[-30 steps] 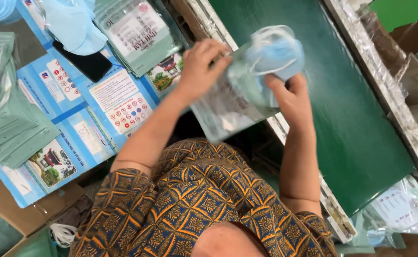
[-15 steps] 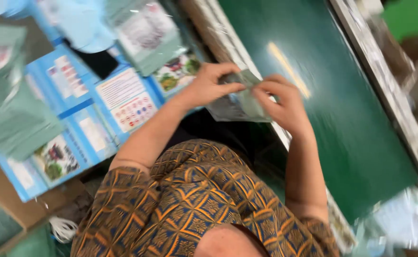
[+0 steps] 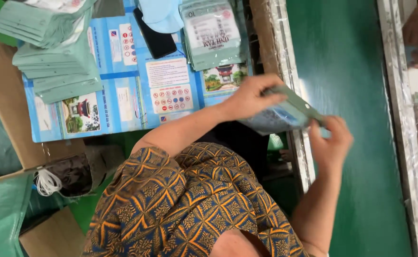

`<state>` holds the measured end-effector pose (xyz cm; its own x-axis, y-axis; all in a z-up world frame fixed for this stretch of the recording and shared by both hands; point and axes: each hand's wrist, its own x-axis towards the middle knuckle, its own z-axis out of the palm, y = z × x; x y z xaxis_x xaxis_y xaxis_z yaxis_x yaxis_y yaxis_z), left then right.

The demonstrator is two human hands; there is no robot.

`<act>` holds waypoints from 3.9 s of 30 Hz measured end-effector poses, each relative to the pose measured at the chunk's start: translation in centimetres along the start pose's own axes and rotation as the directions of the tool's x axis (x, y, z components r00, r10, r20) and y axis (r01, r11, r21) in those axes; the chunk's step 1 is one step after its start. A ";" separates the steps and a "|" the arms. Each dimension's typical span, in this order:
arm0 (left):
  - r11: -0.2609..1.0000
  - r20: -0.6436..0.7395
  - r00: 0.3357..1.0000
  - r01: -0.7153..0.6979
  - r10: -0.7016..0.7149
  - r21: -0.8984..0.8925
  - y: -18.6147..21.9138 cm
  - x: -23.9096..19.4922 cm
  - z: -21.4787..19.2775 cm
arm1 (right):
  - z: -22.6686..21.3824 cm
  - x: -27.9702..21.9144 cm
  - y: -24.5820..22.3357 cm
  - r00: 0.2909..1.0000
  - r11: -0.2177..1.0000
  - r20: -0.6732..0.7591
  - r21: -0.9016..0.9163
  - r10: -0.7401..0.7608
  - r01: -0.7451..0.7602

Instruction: Packing blue face masks into individual plastic bags on a conveyor belt.

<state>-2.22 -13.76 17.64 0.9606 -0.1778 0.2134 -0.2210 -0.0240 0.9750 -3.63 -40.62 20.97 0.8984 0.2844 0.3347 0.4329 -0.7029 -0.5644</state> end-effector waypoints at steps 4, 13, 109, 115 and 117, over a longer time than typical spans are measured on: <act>0.948 -0.074 0.996 0.027 -0.053 -0.317 0.6 1.0 -3.3 | -2.4 -2.0 2.7 0.996 0.990 -0.072 -0.129 0.044 -0.053; 0.817 0.155 0.988 0.085 0.005 -0.570 -1.0 2.3 5.0 | -4.3 -7.3 9.9 0.857 0.631 -0.234 0.765 0.460 -0.129; 0.653 0.465 0.812 -0.569 0.353 0.499 -2.1 4.5 6.0 | 3.6 1.4 3.4 0.686 0.138 0.168 0.920 0.708 -0.368; 0.889 0.286 0.924 -0.339 0.253 0.308 -1.8 8.2 3.3 | -3.7 -0.2 3.8 0.814 0.693 -0.165 0.634 0.556 -0.345; 0.852 0.326 0.912 -0.367 0.250 0.373 -1.5 10.0 3.4 | -3.8 -1.2 5.1 0.832 0.702 -0.034 0.555 0.554 -0.446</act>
<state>7.20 -18.84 18.10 0.7657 -0.4886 0.4183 -0.6039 -0.3222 0.7291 -2.76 -46.96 20.58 0.9845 -0.1753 -0.0090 -0.0548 -0.2583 -0.9645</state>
